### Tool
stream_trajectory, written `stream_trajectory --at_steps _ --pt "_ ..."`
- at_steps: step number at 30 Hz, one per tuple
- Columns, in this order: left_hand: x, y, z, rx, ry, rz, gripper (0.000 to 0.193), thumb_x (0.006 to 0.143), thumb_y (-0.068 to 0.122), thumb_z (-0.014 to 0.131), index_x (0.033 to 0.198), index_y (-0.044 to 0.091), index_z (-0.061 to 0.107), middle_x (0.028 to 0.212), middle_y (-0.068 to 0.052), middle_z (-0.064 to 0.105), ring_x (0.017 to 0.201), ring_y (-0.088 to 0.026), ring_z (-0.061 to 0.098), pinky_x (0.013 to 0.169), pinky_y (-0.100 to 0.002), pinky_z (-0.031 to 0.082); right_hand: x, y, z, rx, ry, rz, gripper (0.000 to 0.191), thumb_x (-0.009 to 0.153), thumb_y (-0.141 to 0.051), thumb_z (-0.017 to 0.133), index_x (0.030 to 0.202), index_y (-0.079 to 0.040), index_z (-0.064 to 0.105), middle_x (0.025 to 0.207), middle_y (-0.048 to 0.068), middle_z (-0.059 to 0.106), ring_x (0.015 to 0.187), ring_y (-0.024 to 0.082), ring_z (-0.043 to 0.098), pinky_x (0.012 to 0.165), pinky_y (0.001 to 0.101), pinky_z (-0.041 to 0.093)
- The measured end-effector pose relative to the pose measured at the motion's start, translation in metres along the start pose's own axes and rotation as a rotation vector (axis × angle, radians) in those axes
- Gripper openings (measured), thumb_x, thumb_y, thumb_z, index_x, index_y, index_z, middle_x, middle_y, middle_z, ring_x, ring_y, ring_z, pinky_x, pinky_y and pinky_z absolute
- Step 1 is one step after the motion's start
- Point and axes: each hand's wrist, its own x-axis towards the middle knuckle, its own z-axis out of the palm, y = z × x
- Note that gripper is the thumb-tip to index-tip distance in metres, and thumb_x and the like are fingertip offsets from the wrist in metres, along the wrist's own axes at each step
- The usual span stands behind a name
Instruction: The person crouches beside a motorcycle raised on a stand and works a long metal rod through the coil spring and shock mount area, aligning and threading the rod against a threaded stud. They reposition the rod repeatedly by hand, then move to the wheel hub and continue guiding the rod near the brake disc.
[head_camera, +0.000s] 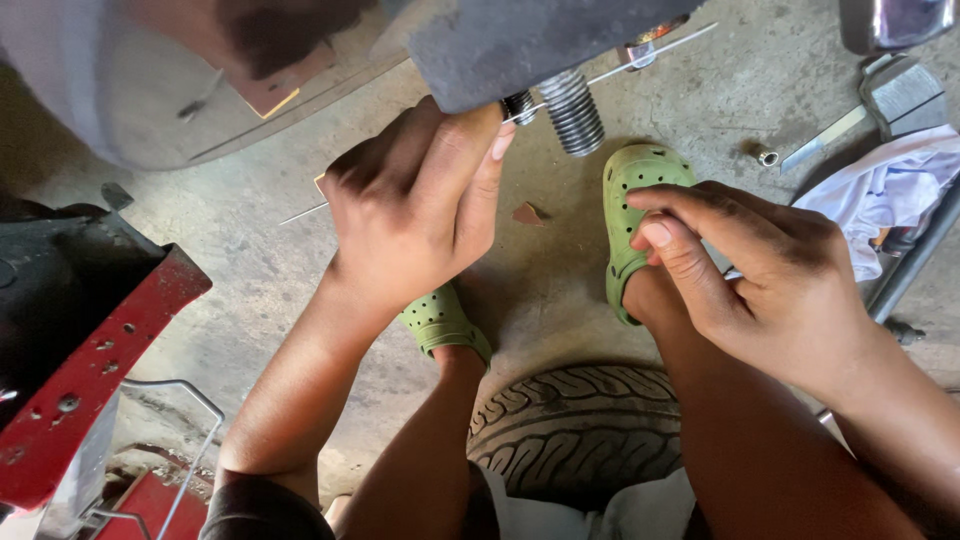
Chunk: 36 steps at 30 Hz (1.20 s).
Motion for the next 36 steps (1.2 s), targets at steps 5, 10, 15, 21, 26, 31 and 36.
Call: stream_trajectory --at_steps 5,10,15,21,26,31,36 --pt "0.0 0.0 -0.001 0.001 -0.02 -0.003 0.015 0.108 0.008 0.069 0.122 0.01 0.063 0.092 -0.004 0.066 0.068 -0.02 0.064 0.06 -0.032 0.048 0.0 0.001 0.0 -0.014 -0.009 -0.004 0.021 0.103 -0.006 0.067 0.123 -0.001 0.069 0.097 0.011 0.075 0.086 0.019 0.077 0.069 0.028 0.058" --pt "0.001 0.005 -0.012 0.176 -0.082 0.062 0.026 0.102 0.001 0.068 0.126 0.01 0.063 0.084 -0.002 0.058 0.065 -0.016 0.059 0.054 -0.031 0.043 0.004 -0.004 0.001 -0.024 -0.004 -0.001 0.019 0.103 -0.006 0.069 0.121 -0.001 0.07 0.097 0.011 0.076 0.085 0.019 0.077 0.068 0.0274 0.059" --pt "0.007 0.002 -0.015 0.094 -0.112 0.073 0.032 0.101 -0.003 0.065 0.13 0.009 0.061 0.084 -0.001 0.057 0.06 -0.014 0.057 0.053 -0.031 0.043 0.008 -0.006 0.004 0.006 0.04 -0.037 0.019 0.098 -0.005 0.067 0.115 0.002 0.068 0.097 0.014 0.075 0.084 0.021 0.076 0.067 0.0289 0.058" --pt "-0.01 -0.01 -0.012 -0.004 -0.12 0.033 0.019 0.106 -0.002 0.067 0.122 0.005 0.06 0.084 -0.005 0.062 0.068 -0.02 0.062 0.059 -0.033 0.048 0.002 0.001 0.005 -0.006 0.0 0.008 0.019 0.104 -0.007 0.068 0.122 0.0 0.07 0.101 0.011 0.076 0.089 0.02 0.077 0.073 0.0289 0.059" --pt "-0.033 -0.019 -0.011 0.036 -0.137 0.031 0.022 0.104 -0.002 0.069 0.124 0.005 0.06 0.088 -0.007 0.064 0.07 -0.023 0.064 0.061 -0.035 0.049 -0.001 0.005 0.007 -0.011 0.019 -0.044 0.021 0.103 -0.007 0.068 0.122 0.001 0.069 0.106 0.014 0.076 0.091 0.021 0.077 0.073 0.0283 0.06" --pt "-0.06 -0.038 -0.013 0.142 -0.149 0.006 0.021 0.101 0.0 0.069 0.121 0.004 0.064 0.092 -0.01 0.069 0.071 -0.027 0.066 0.062 -0.038 0.052 0.0 0.004 0.007 -0.017 0.027 0.005 0.02 0.102 -0.007 0.068 0.12 0.001 0.07 0.101 0.011 0.077 0.088 0.019 0.078 0.071 0.0293 0.06" --pt "-0.088 -0.043 -0.012 0.135 -0.149 -0.145 0.013 0.099 0.004 0.069 0.112 0.005 0.066 0.091 -0.014 0.069 0.072 -0.032 0.067 0.064 -0.041 0.054 0.005 0.001 0.002 -0.02 0.02 -0.004 0.021 0.1 -0.006 0.068 0.12 0.001 0.07 0.099 0.012 0.076 0.081 0.018 0.077 0.066 0.0286 0.059"
